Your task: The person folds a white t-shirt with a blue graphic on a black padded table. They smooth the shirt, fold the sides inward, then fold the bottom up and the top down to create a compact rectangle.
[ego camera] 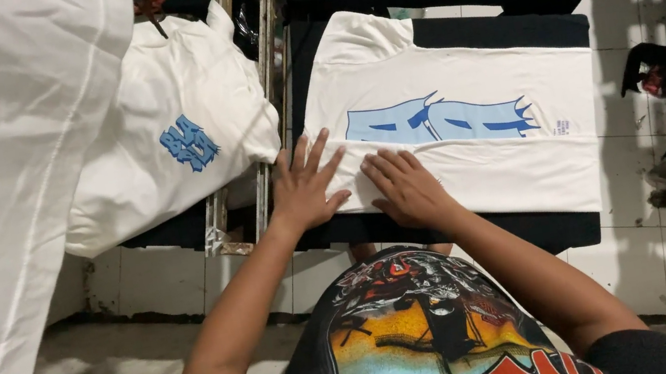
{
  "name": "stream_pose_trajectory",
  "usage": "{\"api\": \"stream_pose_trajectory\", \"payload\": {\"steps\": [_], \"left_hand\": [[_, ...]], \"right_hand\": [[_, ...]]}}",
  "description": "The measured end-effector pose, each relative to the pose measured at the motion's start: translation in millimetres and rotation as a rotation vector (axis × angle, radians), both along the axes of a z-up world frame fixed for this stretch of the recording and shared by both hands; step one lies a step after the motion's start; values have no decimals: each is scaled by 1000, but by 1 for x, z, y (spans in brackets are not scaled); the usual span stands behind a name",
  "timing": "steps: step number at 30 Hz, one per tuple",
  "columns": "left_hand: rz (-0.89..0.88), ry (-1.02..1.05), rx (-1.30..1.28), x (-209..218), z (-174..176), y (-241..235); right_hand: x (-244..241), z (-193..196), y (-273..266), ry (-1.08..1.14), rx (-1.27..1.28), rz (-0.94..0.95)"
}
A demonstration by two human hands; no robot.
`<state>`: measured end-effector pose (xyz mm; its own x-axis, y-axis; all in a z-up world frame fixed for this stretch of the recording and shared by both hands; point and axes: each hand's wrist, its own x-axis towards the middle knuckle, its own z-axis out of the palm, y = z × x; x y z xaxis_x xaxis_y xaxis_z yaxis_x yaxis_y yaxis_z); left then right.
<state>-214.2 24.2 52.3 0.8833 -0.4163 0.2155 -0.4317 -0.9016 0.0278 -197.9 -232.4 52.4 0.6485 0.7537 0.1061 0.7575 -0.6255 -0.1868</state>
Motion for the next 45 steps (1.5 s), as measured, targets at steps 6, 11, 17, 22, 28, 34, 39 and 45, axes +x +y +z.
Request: {"api": "stream_pose_trajectory", "payload": {"steps": [6,11,17,22,28,34,39,45], "left_hand": [[111,93,50,0,-14,1],[112,75,15,7,-17,0],[178,164,36,19,-7,-9],[181,170,-104,24,0,-29],[20,144,-186,-1,-20,-66],[12,232,-201,-10,-24,-77],[39,210,-215,-11,-27,-72],[126,179,-170,-6,-29,-50]], "right_hand": [[-3,1,0,94,-217,-76],[-3,-13,-7,72,-208,-75],[4,-17,-14,113,-212,-154],[10,-23,-23,33,-35,-164],[-7,-55,-50,-370,203,-343],[5,-49,-47,-263,183,-329],[-4,-38,-36,-308,229,-398],[-6,-23,-12,-58,67,-212]]}}
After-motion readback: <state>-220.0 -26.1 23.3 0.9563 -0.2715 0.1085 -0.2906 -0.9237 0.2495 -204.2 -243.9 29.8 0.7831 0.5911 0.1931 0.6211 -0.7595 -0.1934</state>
